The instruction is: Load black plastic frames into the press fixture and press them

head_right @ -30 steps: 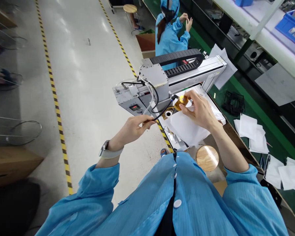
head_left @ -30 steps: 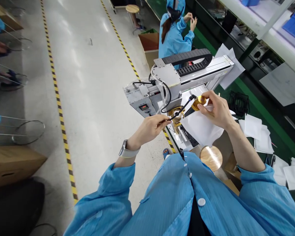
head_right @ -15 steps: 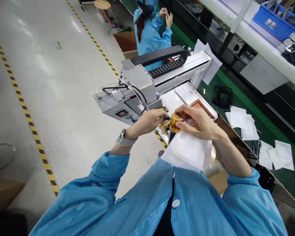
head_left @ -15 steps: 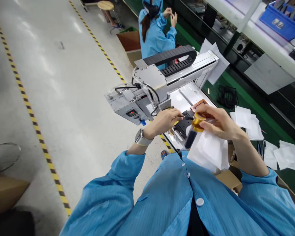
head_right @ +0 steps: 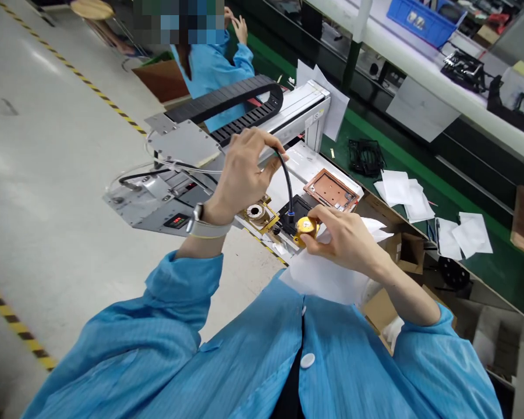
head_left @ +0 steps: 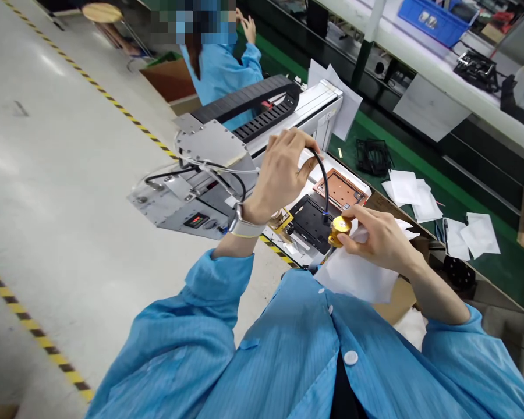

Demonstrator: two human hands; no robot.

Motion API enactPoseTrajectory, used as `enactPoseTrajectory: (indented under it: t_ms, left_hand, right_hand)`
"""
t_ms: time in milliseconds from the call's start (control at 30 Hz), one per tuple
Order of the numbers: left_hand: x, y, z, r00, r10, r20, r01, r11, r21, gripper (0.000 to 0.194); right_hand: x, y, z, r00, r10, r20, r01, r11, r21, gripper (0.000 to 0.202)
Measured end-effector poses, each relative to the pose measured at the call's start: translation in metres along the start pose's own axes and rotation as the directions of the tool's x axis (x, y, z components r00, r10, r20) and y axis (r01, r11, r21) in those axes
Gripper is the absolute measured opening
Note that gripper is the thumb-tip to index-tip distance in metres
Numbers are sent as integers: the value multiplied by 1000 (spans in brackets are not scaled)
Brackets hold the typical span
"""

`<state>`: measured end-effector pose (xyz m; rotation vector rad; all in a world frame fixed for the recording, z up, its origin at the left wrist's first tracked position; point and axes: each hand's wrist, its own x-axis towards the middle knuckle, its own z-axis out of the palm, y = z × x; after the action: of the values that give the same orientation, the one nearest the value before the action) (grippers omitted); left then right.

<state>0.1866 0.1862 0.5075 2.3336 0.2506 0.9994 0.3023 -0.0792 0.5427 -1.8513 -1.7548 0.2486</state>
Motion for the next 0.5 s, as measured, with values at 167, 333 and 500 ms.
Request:
enactPoseTrajectory:
  t_ms: [167,333,500]
  left_hand:
    - [12,14,-30,998,54,23,-58,971,232,18]
    - [23,30,-60,995,90,35,-96,931,353,18]
    - [42,27,-87,988,100,114,-141,880,454,9]
  right_hand:
    - [7,23,34,991,117,-60,-121,990,-75,24]
    - [34,46,69,978,122,-169,-126,992,-11,27]
    - [73,47,92,973,115,-201,-114,993,18,25]
